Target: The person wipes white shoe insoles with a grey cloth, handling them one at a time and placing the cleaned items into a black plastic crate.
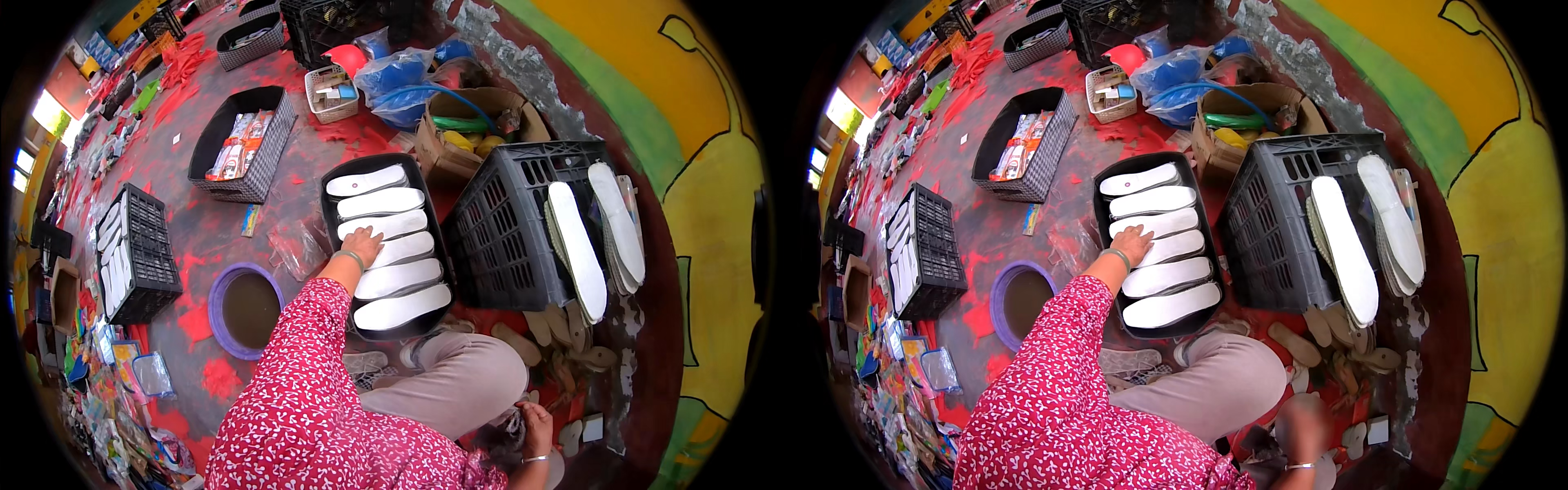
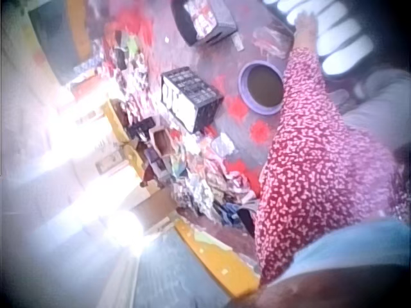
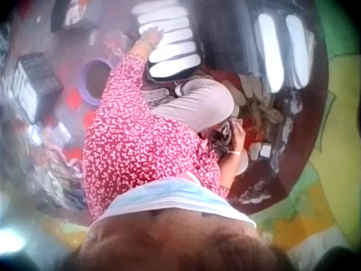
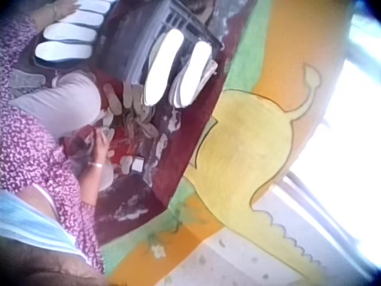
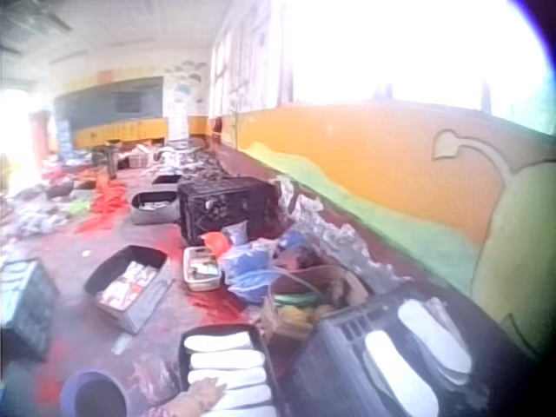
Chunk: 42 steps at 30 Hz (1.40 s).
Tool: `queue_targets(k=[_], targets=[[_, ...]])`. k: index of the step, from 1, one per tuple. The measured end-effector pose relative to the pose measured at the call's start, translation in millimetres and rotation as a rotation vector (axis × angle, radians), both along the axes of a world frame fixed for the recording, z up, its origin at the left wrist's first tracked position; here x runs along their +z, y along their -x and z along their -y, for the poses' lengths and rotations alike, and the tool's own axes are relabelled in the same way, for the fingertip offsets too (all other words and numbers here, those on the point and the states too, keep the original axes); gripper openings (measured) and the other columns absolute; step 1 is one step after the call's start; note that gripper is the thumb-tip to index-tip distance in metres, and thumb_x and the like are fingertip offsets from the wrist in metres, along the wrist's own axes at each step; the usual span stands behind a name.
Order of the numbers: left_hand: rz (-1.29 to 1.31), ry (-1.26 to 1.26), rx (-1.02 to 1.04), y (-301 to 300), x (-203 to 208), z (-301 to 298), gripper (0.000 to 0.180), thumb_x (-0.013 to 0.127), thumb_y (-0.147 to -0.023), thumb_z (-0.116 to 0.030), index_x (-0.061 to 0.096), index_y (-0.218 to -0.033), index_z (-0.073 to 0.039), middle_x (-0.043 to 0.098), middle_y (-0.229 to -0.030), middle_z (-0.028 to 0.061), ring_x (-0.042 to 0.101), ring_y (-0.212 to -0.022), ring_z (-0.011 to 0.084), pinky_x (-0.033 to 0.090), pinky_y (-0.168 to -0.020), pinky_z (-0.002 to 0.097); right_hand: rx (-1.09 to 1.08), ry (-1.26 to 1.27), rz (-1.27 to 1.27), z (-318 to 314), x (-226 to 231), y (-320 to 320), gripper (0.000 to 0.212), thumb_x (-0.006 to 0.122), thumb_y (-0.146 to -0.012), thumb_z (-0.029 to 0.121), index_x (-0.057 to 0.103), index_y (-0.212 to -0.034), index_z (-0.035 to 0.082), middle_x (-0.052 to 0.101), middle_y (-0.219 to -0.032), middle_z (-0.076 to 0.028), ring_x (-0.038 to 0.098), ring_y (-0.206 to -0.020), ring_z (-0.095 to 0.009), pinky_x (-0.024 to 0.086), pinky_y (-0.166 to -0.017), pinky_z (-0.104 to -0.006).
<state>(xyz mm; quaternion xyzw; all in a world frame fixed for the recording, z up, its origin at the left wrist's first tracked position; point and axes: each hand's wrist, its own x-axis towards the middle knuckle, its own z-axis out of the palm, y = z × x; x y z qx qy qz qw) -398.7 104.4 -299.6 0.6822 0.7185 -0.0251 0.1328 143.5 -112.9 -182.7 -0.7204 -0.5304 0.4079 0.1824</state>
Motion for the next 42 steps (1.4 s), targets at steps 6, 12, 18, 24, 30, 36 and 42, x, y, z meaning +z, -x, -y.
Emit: queue_targets(k=[6, 12, 18, 24, 30, 36, 42], targets=[[0.029, 0.127, 0.005, -7, 5, -6, 0.041, 0.04, -0.092, -0.036, 0.048, -0.128, -0.019, 0.042, -0.133, 0.0156, 0.039, -0.122, 0.0306, 0.034, -0.098, 0.0419, -0.075, -0.003, -0.094, 14, -16, -12, 0.012, 0.057, -0.074, 0.015, 0.06, -0.084, 0.011, 0.058, -0.085, -0.009, 0.057, -0.079, -0.027, 0.047, -0.067, -0.0371], [0.037, -0.228, 0.052, -29, 44, -15, 0.047, 0.055, -0.084, -0.034, 0.051, -0.123, -0.008, 0.044, -0.131, 0.017, 0.032, -0.128, 0.0342, 0.027, -0.103, 0.0452, -0.032, 0.031, -0.14, -1, 35, 21, 0.014, 0.054, -0.078, 0.012, 0.06, -0.09, 0.009, 0.06, -0.095, -0.013, 0.057, -0.092, -0.028, 0.046, -0.078, -0.0343], [0.538, -0.904, -0.363, -135, 198, -22, 0.032, 0.064, -0.079, -0.019, 0.059, -0.107, -0.004, 0.053, -0.118, 0.0158, 0.043, -0.117, 0.0355, 0.035, -0.098, 0.0422, -0.024, -0.121, -0.297, 15, 49, 20, 0.015, 0.055, -0.087, 0.012, 0.064, -0.092, 0.002, 0.06, -0.08, -0.002, 0.055, -0.071, -0.011, 0.044, -0.064, -0.0233], [0.606, -0.665, -0.823, -242, 295, -6, 0.054, 0.065, -0.078, -0.031, 0.05, -0.122, -0.004, 0.044, -0.131, 0.0178, 0.034, -0.128, 0.0343, 0.029, -0.104, 0.0401, -0.316, 0.059, -0.636, 14, 94, 39, 0.02, 0.06, -0.086, 0.017, 0.065, -0.093, -0.001, 0.061, -0.078, 0.003, 0.053, -0.068, -0.005, 0.043, -0.061, -0.0203], [0.246, -0.414, -0.677, -299, 276, -32, 0.073, 0.066, -0.074, -0.047, 0.046, -0.127, -0.001, 0.042, -0.132, 0.0224, 0.035, -0.127, 0.0354, 0.026, -0.106, 0.0398, -0.195, -0.062, -0.384, 16, 102, 39, 0.027, 0.06, -0.083, 0.023, 0.065, -0.095, 0.0, 0.063, -0.08, -0.002, 0.055, -0.074, -0.01, 0.045, -0.068, -0.026], [0.402, -0.292, -0.633, -310, 288, -36, 0.07, 0.072, -0.069, -0.045, 0.054, -0.119, 0.0, 0.048, -0.126, 0.0217, 0.043, -0.12, 0.0339, 0.033, -0.102, 0.0373, -0.178, -0.128, -0.349, 22, 97, 28, 0.029, 0.06, -0.082, 0.025, 0.065, -0.094, -0.001, 0.065, -0.083, -0.007, 0.058, -0.077, -0.014, 0.046, -0.071, -0.0279], [0.359, -0.331, -0.643, -308, 288, -36, 0.069, 0.072, -0.068, -0.044, 0.054, -0.119, -0.001, 0.05, -0.124, 0.0217, 0.048, -0.114, 0.0356, 0.037, -0.099, 0.0381, -0.159, -0.131, -0.396, 20, 113, 33, 0.027, 0.059, -0.082, 0.023, 0.065, -0.092, -0.002, 0.064, -0.079, -0.005, 0.056, -0.073, -0.011, 0.046, -0.068, -0.0265]])
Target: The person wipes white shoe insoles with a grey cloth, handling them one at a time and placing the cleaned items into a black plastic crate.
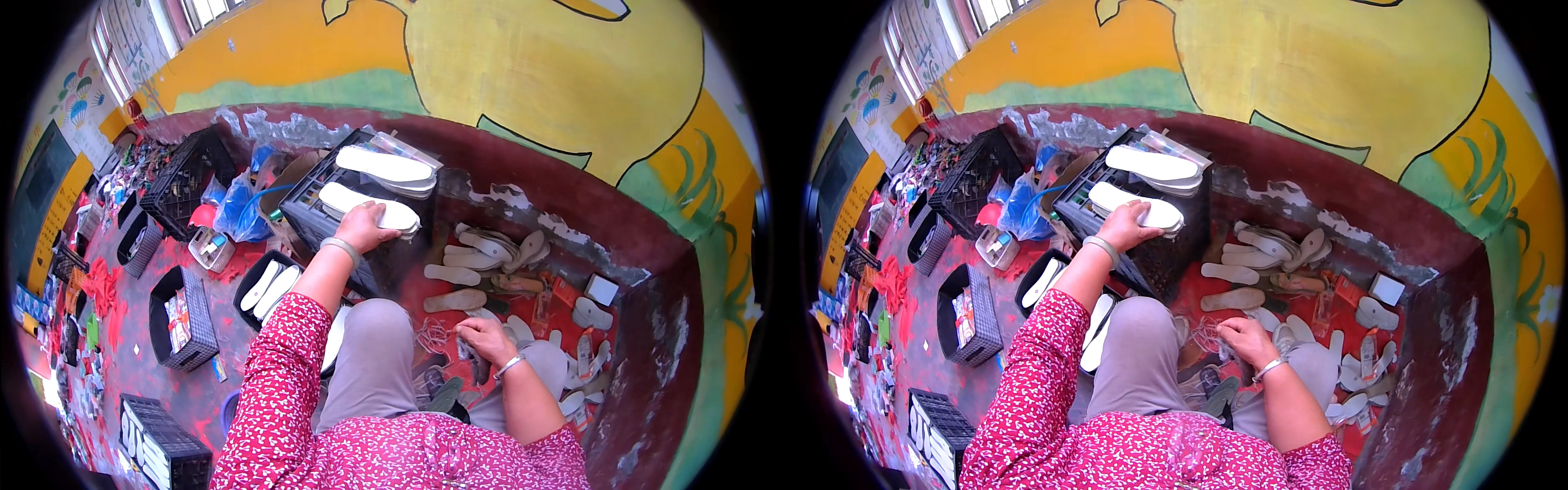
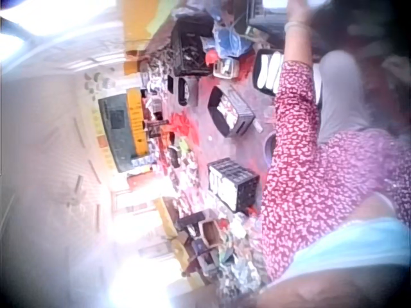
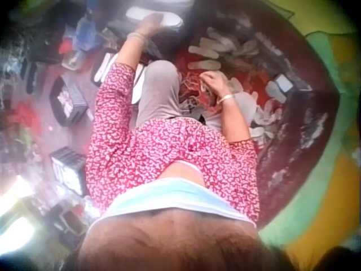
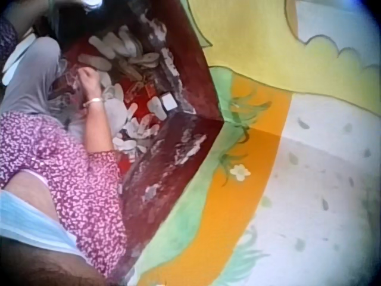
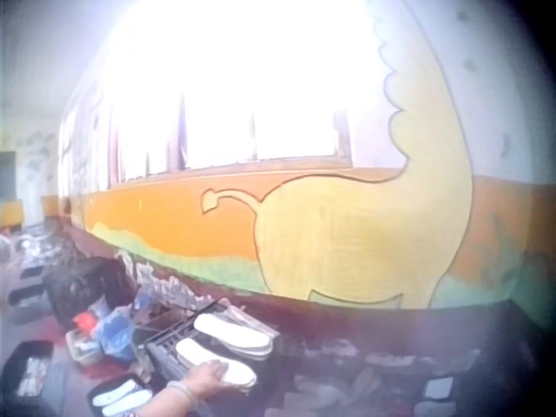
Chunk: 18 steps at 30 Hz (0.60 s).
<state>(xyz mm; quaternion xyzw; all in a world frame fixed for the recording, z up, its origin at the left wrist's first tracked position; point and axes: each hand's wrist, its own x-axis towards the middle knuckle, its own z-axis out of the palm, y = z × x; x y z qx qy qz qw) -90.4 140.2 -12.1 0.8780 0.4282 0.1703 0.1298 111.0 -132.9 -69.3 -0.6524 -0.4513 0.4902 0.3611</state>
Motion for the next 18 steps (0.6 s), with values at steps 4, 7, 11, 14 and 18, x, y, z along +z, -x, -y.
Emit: queue_targets(k=[4, 7, 11, 14, 18], targets=[[-0.191, -0.023, 0.058, -16, 20, 20, 0.072, 0.068, -0.067, -0.044, 0.051, -0.122, -0.002, 0.05, -0.123, 0.024, 0.049, -0.113, 0.0364, 0.037, -0.098, 0.0383, -0.011, 0.008, -0.017, 3, 7, 1, 0.026, 0.059, -0.082, 0.022, 0.065, -0.091, -0.002, 0.062, -0.074, -0.003, 0.054, -0.068, -0.009, 0.045, -0.064, -0.0257], [-0.211, -0.098, 0.086, -18, 14, 21, 0.073, 0.066, -0.066, -0.045, 0.05, -0.123, -0.003, 0.05, -0.122, 0.0245, 0.048, -0.114, 0.0353, 0.037, -0.099, 0.0377, -0.008, 0.004, -0.016, 4, 9, 1, 0.026, 0.058, -0.083, 0.021, 0.065, -0.09, -0.003, 0.061, -0.072, -0.001, 0.053, -0.067, -0.008, 0.045, -0.062, -0.0255], [-0.116, -0.024, 0.121, -20, 13, 21, 0.07, 0.069, -0.065, -0.041, 0.052, -0.121, -0.004, 0.049, -0.122, 0.0213, 0.046, -0.116, 0.0338, 0.036, -0.099, 0.0371, -0.015, 0.006, -0.043, 5, 4, -1, 0.026, 0.058, -0.083, 0.021, 0.065, -0.09, -0.003, 0.061, -0.072, -0.001, 0.052, -0.066, -0.008, 0.044, -0.061, -0.0252], [-0.008, 0.077, 0.139, -16, 3, 7, 0.068, 0.073, -0.064, -0.039, 0.053, -0.119, -0.004, 0.048, -0.124, 0.0184, 0.046, -0.117, 0.0321, 0.036, -0.1, 0.0368, -0.016, 0.001, -0.046, 6, 3, -1, 0.026, 0.059, -0.083, 0.021, 0.065, -0.089, -0.003, 0.061, -0.072, -0.001, 0.053, -0.066, -0.008, 0.044, -0.061, -0.0252], [0.154, 0.169, 0.161, -14, -17, -17, 0.056, 0.073, -0.068, -0.034, 0.06, -0.113, -0.003, 0.058, -0.11, 0.0153, 0.053, -0.107, 0.027, 0.039, -0.095, 0.032, -0.015, -0.008, -0.028, 5, 2, 0, 0.025, 0.059, -0.083, 0.021, 0.065, -0.088, -0.002, 0.061, -0.072, -0.001, 0.053, -0.065, -0.008, 0.044, -0.061, -0.0251]])
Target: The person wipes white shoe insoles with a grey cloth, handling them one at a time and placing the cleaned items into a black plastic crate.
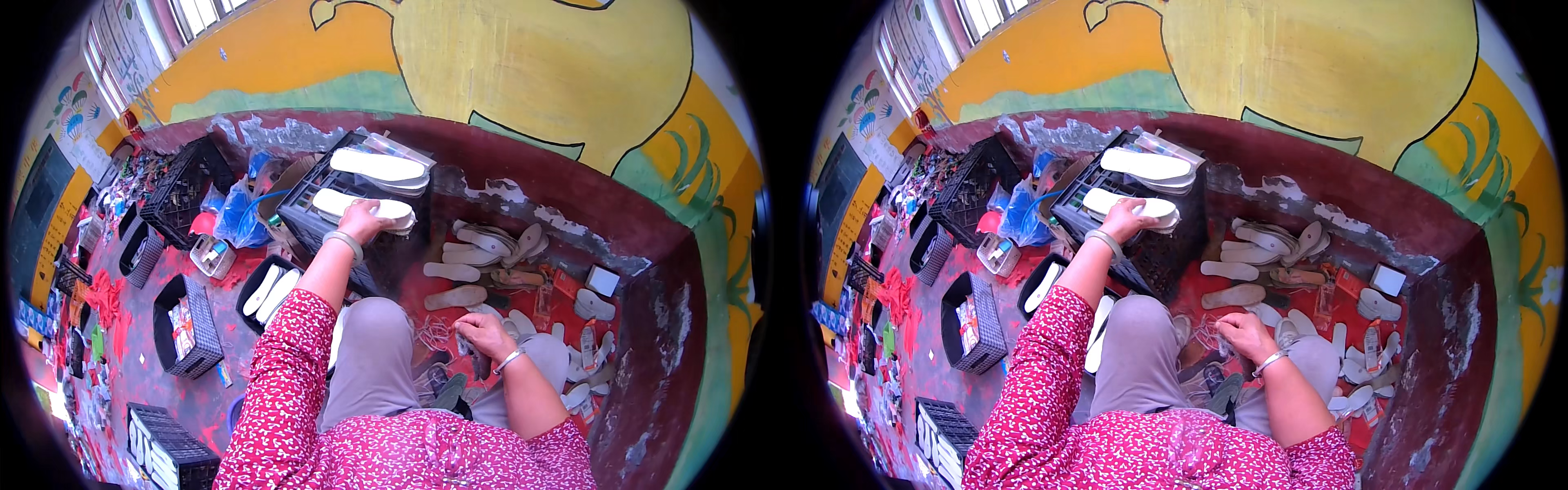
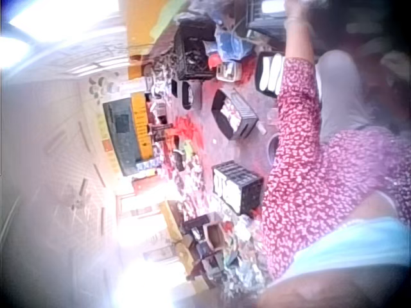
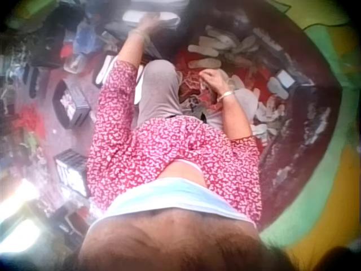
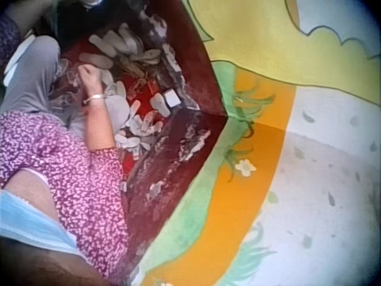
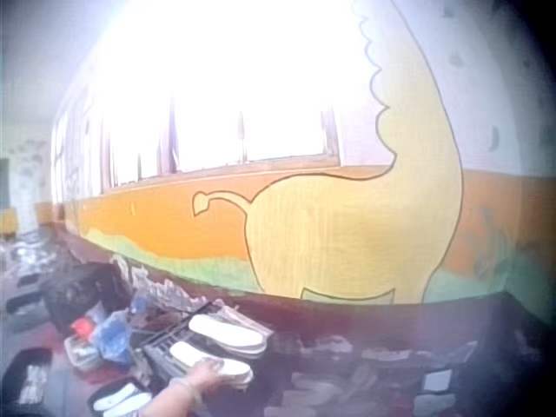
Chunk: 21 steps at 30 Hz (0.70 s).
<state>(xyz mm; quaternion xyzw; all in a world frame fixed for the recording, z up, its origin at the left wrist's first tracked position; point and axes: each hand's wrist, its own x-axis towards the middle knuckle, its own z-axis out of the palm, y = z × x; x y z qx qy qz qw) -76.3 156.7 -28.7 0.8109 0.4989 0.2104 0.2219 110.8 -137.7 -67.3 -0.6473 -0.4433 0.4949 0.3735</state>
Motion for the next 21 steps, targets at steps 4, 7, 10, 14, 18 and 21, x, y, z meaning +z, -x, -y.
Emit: queue_targets(k=[4, 7, 10, 14, 18, 21], targets=[[0.3, 0.279, -0.118, 8, -8, -25, 0.034, 0.061, -0.084, -0.027, 0.065, -0.101, 0.002, 0.064, -0.085, 0.005, 0.056, -0.08, 0.012, 0.044, -0.076, 0.0246, 0.002, 0.043, -0.038, 0, 1, 0, 0.025, 0.059, -0.083, 0.021, 0.065, -0.088, -0.002, 0.061, -0.071, -0.001, 0.053, -0.065, -0.008, 0.044, -0.061, -0.0248], [0.463, 0.402, -0.1, 8, 2, -15, 0.032, 0.056, -0.089, -0.027, 0.065, -0.099, 0.002, 0.062, -0.085, 0.0019, 0.053, -0.077, 0.0085, 0.042, -0.07, 0.0229, -0.008, 0.043, -0.017, 1, 0, -2, 0.024, 0.059, -0.083, 0.021, 0.066, -0.089, -0.002, 0.062, -0.071, -0.001, 0.052, -0.065, -0.007, 0.044, -0.061, -0.0246], [0.406, 0.376, -0.061, 12, 6, -12, 0.031, 0.056, -0.089, -0.027, 0.066, -0.097, 0.002, 0.062, -0.083, 0.0009, 0.052, -0.074, 0.0085, 0.041, -0.069, 0.0226, -0.004, 0.033, -0.019, 2, 6, 1, 0.025, 0.059, -0.083, 0.021, 0.066, -0.089, -0.002, 0.062, -0.071, -0.002, 0.053, -0.065, -0.008, 0.044, -0.061, -0.0251], [0.35, 0.299, -0.04, 9, 7, -10, 0.035, 0.055, -0.089, -0.031, 0.065, -0.094, 0.002, 0.061, -0.076, 0.0027, 0.052, -0.071, 0.01, 0.041, -0.066, 0.0237, 0.0, 0.022, 0.021, 2, 6, 0, 0.025, 0.058, -0.083, 0.021, 0.066, -0.089, -0.002, 0.062, -0.072, -0.002, 0.054, -0.067, -0.009, 0.045, -0.063, -0.0257], [0.22, 0.204, 0.083, 5, 12, -9, 0.04, 0.051, -0.088, -0.037, 0.065, -0.094, 0.0, 0.063, -0.078, 0.0128, 0.058, -0.075, 0.0234, 0.043, -0.071, 0.0324, 0.009, 0.021, 0.023, 2, 5, -1, 0.025, 0.058, -0.083, 0.021, 0.066, -0.09, -0.002, 0.063, -0.074, -0.003, 0.055, -0.068, -0.01, 0.045, -0.064, -0.0263], [0.225, 0.17, 0.155, 12, 7, -23, 0.042, 0.048, -0.088, -0.038, 0.064, -0.093, 0.0, 0.064, -0.082, 0.0188, 0.06, -0.079, 0.0317, 0.044, -0.074, 0.0371, 0.014, 0.022, 0.032, 2, 4, 0, 0.026, 0.058, -0.083, 0.021, 0.065, -0.091, -0.002, 0.064, -0.075, -0.004, 0.055, -0.069, -0.01, 0.046, -0.066, -0.0268]])
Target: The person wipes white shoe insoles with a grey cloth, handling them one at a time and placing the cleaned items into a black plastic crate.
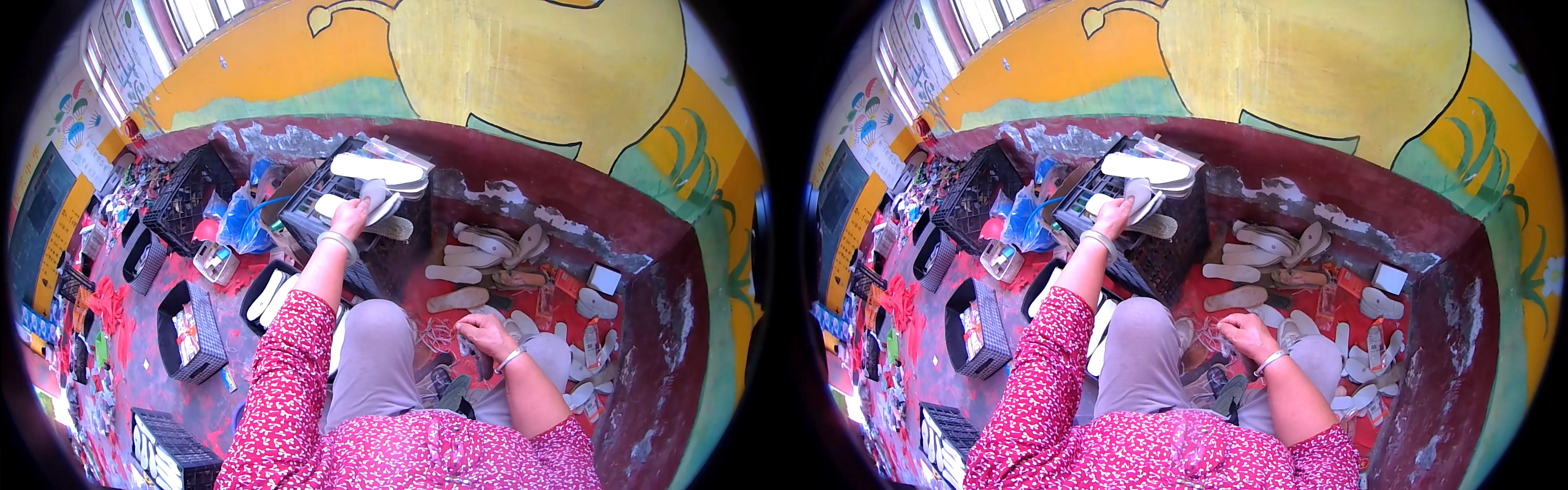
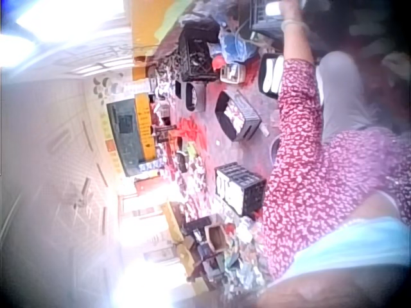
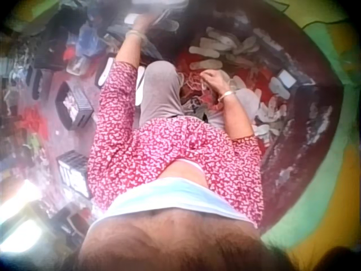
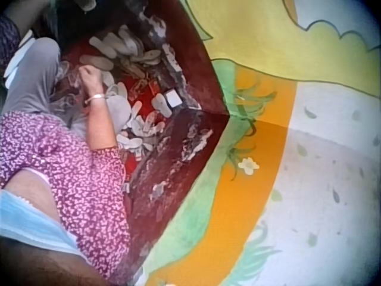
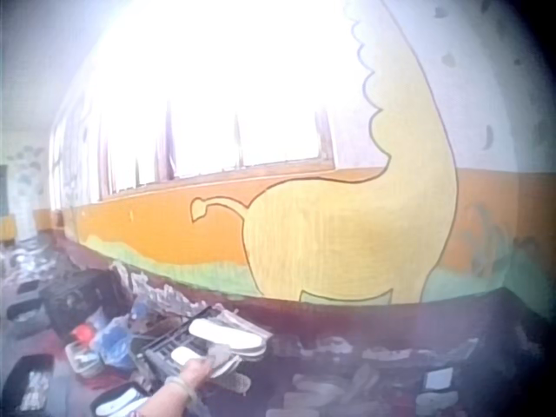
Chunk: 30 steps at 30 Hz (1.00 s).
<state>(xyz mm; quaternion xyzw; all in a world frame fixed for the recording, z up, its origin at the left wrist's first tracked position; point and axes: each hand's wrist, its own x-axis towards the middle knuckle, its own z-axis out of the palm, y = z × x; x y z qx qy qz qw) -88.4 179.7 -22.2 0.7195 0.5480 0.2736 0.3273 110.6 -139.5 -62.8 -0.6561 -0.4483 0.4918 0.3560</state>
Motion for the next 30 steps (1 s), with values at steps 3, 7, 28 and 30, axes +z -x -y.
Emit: queue_targets(k=[3, 7, 28, 30], targets=[[0.047, 0.005, 0.036, 0, 0, -5, 0.043, 0.047, -0.088, -0.038, 0.063, -0.09, 0.002, 0.063, -0.084, 0.0211, 0.06, -0.081, 0.0337, 0.044, -0.075, 0.0387, -0.006, 0.005, 0.011, 0, -3, -2, 0.027, 0.058, -0.083, 0.022, 0.065, -0.091, -0.002, 0.064, -0.076, -0.005, 0.056, -0.07, -0.011, 0.046, -0.067, -0.0271], [0.194, 0.014, 0.158, 6, -23, -26, 0.044, 0.048, -0.087, -0.038, 0.063, -0.089, 0.003, 0.063, -0.085, 0.0223, 0.06, -0.082, 0.0349, 0.044, -0.076, 0.0391, 0.0, -0.018, -0.017, -3, -7, 2, 0.021, 0.059, -0.085, 0.02, 0.066, -0.088, 0.001, 0.059, -0.069, 0.002, 0.051, -0.061, -0.007, 0.043, -0.055, -0.024], [-0.507, -0.001, -0.07, -49, 63, 64, 0.08, 0.026, -0.086, -0.065, 0.064, -0.101, 0.004, 0.06, -0.102, 0.0273, 0.057, -0.101, 0.0381, 0.04, -0.091, 0.0438, 0.005, -0.038, -0.004, 0, 1, 0, 0.021, 0.058, -0.084, 0.019, 0.066, -0.088, 0.0, 0.059, -0.07, 0.002, 0.051, -0.061, -0.006, 0.043, -0.055, -0.0243], [-0.448, -0.013, -0.084, -40, 49, 45, 0.087, 0.02, -0.084, -0.068, 0.063, -0.099, 0.006, 0.06, -0.101, 0.0272, 0.056, -0.102, 0.0386, 0.038, -0.092, 0.0436, 0.006, -0.045, -0.017, 0, -1, 1, 0.021, 0.059, -0.084, 0.019, 0.066, -0.088, 0.0, 0.059, -0.07, 0.001, 0.051, -0.061, -0.006, 0.043, -0.055, -0.0243]])
